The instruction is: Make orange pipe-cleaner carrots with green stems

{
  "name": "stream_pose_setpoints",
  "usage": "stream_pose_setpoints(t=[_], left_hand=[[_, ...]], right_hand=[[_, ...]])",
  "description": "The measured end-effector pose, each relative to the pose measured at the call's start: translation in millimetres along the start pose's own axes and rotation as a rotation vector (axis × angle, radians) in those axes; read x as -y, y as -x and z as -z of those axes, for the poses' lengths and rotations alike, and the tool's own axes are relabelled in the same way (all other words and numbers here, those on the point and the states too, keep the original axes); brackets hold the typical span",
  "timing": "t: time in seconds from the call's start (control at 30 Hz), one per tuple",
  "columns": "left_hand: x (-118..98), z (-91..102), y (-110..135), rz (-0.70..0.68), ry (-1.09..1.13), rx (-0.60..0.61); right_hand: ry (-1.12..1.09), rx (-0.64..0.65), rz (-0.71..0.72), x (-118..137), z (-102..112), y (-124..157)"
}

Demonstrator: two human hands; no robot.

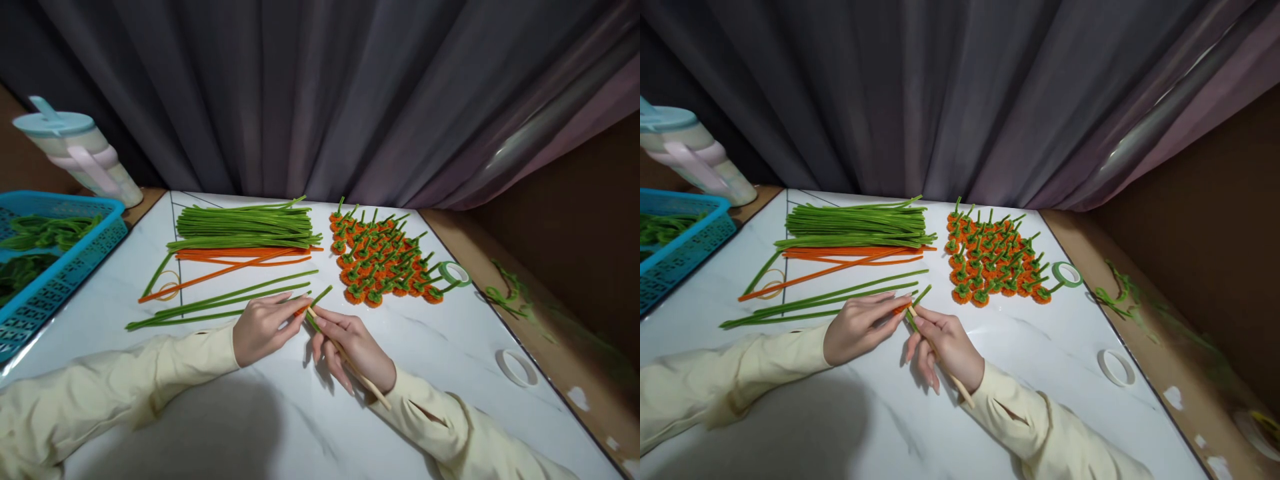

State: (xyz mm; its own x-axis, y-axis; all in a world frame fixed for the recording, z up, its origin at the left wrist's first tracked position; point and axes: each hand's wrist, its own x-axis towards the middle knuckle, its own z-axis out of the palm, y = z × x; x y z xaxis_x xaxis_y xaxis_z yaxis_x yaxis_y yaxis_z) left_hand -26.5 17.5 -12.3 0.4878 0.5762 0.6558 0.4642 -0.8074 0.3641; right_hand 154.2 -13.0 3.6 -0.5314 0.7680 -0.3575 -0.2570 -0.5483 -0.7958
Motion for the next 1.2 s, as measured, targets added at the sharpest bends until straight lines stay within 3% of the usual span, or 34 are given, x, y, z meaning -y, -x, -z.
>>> stream_pose_setpoints(t=[0.1, 0.3, 0.4, 0.7, 0.93, 1.2], left_hand=[[0, 0.5, -1, 0.127, 0.076, 0.054], [-2, 5.2, -6, 0.519, 0.365, 0.233], [-2, 5.0, -5, 0.634, 0.477, 0.289], [-1, 2.7, -7, 0.745, 0.747, 0.252], [-1, 7.4, -14, 0.837, 0.892, 0.274], [0, 8.0, -17, 0.974, 1.135, 0.203]], right_hand=[[0.034, -0.009, 0.007, -1, -1, 0], [0.141, -0.072, 0.072, -5, -1, 1], [0.245, -0.089, 0.088, -8, -1, 3], [0.715, -0.137, 0.237, -11, -2, 8], [0.848, -0.18, 0.297, -12, -3, 8], [0.944, -0.345, 0.419, -14, -5, 9]])
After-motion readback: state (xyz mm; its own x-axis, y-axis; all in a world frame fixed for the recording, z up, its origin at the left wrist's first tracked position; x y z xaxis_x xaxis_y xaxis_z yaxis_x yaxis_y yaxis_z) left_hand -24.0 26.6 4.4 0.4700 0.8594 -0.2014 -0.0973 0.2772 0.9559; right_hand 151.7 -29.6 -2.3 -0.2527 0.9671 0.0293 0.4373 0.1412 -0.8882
